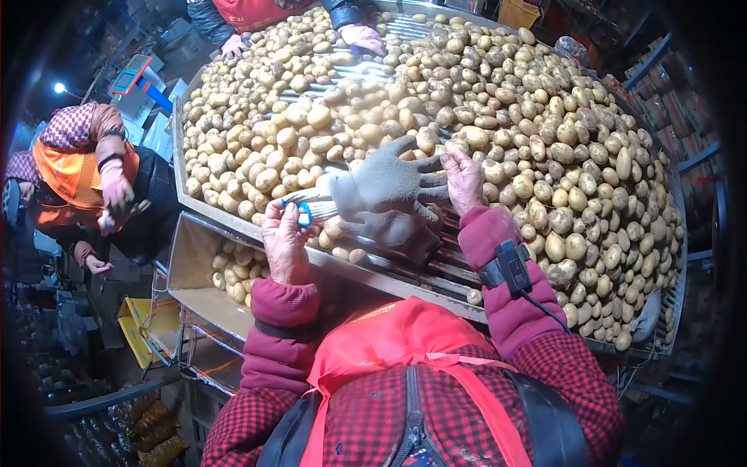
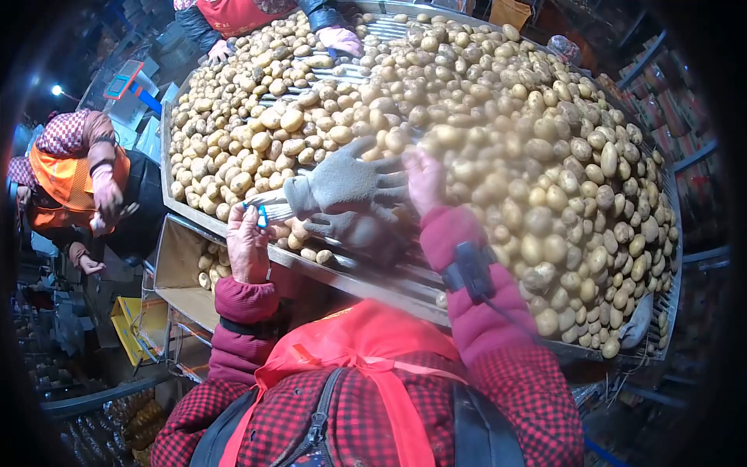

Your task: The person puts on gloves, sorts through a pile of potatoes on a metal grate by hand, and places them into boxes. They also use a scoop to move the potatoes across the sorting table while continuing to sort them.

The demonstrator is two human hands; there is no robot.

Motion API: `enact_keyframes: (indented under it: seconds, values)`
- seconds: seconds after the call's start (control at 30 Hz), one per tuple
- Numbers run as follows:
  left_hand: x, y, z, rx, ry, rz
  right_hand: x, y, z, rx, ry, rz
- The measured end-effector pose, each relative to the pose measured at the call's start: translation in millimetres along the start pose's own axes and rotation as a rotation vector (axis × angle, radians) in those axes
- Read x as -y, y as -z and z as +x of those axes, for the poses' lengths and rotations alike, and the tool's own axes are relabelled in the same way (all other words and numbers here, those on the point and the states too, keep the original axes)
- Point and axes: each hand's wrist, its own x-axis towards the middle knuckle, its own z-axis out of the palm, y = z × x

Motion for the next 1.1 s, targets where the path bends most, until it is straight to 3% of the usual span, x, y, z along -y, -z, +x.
enact_keyframes:
  seconds: [0.03, 0.1, 0.13, 0.2, 0.27, 0.3, 0.37, 0.4, 0.43, 0.47, 0.5, 0.57, 0.63, 0.7, 0.83, 0.87, 0.97, 1.03, 1.1]
  values:
    - [3, 16, 5, -0.126, -0.135, 0.156, 4, 8, 8, -0.079, -0.143, -0.014]
    - [-22, 104, 29, -0.025, -0.391, 0.057, -3, 52, 15, -0.195, -0.358, 0.326]
    - [-57, 102, 23, -0.28, -0.305, 0.039, -5, 65, 21, -0.198, -0.271, 0.135]
    - [-77, 107, 16, -0.188, -0.189, 0.058, -39, 93, 35, -0.13, -0.125, -0.298]
    - [-55, 97, 17, -0.117, -0.204, 0.074, 15, 70, 36, 0.116, -0.148, -0.798]
    - [-44, 97, 16, -0.151, -0.137, 0.106, 14, 61, 35, 0.081, -0.176, -0.769]
    - [-29, 58, 8, -0.022, -0.217, -0.102, 47, 40, 28, -0.08, 0.285, -0.844]
    - [-24, 43, 9, -0.18, -0.212, 0.046, 71, 31, 23, -0.025, 0.29, -0.781]
    - [-31, 37, 2, -0.113, -0.069, 0.113, 99, 12, 13, 0.019, 0.2, -0.669]
    - [-31, 23, -2, -0.06, -0.063, 0.085, 110, -6, 3, 0.12, 0.186, -0.337]
    - [-28, 10, -5, 0.0, -0.051, 0.055, 115, -23, -6, 0.284, 0.099, -0.205]
    - [-21, -3, -8, 0.119, -0.037, 0.024, 144, -56, -36, 0.581, -0.206, 0.122]
    - [-18, -13, -16, 0.201, 0.01, 0.036, 157, -79, -52, 0.647, -0.091, -0.173]
    - [-11, -13, -22, 0.272, -0.043, 0.156, 183, -80, -58, 0.739, -0.08, -0.273]
    - [-25, -17, -32, 0.311, 0.022, 0.396, 108, -100, -79, 0.616, -0.138, 0.073]
    - [-25, -14, -32, 0.267, 0.02, 0.423, 116, -96, -79, 0.579, -0.115, 0.037]
    - [-33, -16, -31, 0.244, -0.138, 0.383, 138, -87, -76, 0.451, -0.056, -0.127]
    - [-41, -16, -21, 0.28, -0.465, 0.771, 148, -84, -71, 0.359, 0.06, -0.228]
    - [-69, -54, -36, 0.305, -0.939, 1.125, 158, -80, -64, 0.278, 0.117, -0.286]
